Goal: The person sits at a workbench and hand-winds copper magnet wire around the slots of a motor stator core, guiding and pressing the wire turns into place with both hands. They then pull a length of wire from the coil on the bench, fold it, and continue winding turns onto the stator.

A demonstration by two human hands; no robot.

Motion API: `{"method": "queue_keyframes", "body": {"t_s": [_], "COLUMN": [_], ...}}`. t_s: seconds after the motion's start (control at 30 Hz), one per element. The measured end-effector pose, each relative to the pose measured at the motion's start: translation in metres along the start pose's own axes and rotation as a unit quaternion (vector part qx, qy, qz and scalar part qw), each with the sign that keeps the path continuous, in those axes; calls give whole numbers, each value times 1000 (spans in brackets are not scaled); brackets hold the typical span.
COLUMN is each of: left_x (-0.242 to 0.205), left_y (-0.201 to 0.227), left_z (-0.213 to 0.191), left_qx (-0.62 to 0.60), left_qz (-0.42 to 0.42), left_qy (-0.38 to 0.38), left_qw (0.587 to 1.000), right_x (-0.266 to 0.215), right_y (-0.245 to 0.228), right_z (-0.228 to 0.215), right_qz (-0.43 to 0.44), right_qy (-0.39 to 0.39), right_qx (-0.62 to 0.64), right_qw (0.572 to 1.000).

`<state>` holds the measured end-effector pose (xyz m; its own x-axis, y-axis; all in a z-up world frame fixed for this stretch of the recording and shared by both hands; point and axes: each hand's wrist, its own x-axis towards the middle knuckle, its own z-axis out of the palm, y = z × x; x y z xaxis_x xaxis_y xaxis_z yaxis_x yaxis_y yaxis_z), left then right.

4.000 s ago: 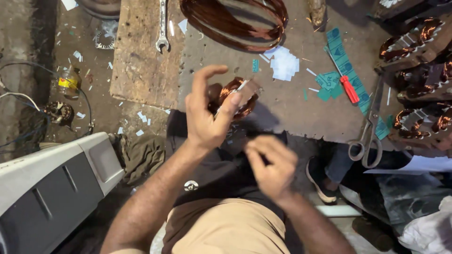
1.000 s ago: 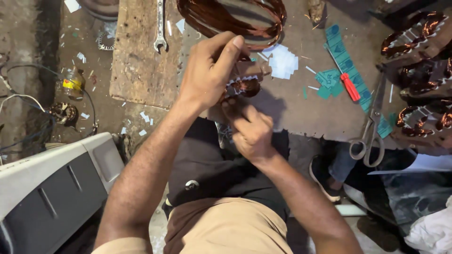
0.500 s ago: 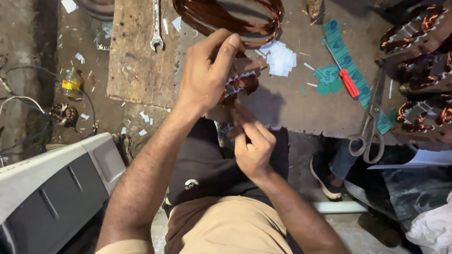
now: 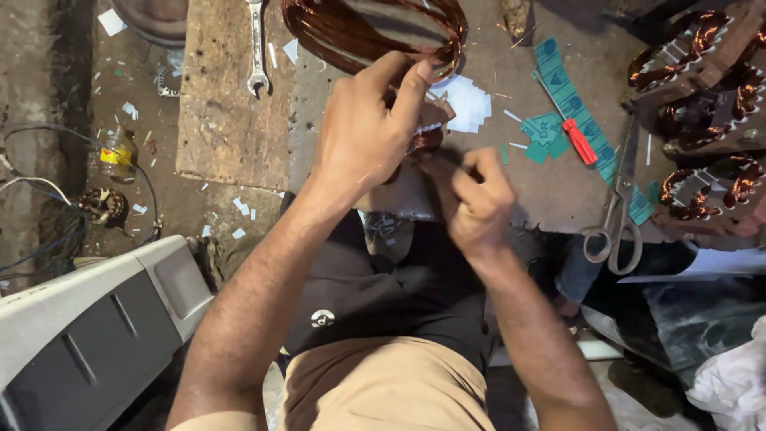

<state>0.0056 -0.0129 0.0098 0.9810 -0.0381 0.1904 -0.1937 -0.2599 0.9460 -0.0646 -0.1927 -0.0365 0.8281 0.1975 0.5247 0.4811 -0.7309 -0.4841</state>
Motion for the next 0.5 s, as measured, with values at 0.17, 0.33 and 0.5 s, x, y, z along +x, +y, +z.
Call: {"method": "queue_keyframes", "body": {"t_s": [0.17, 0.33, 0.5], "left_x": [2, 3, 0], "left_y": [3, 12, 2], "left_z": [2, 2, 1], "left_qx": [63, 50, 8], "left_qz": [-21, -11, -8], "left_qy": [2, -11, -21], "left_qw": [998, 999, 1000], "right_x": [0, 9, -2], "right_y": [-1, 3, 34], "right_z": [-9, -7, -4], "right_qz": [4, 22, 207], "right_qy": [35, 36, 37], "right_qx": [-7, 34, 161], "right_qw": [999, 999, 964]}}
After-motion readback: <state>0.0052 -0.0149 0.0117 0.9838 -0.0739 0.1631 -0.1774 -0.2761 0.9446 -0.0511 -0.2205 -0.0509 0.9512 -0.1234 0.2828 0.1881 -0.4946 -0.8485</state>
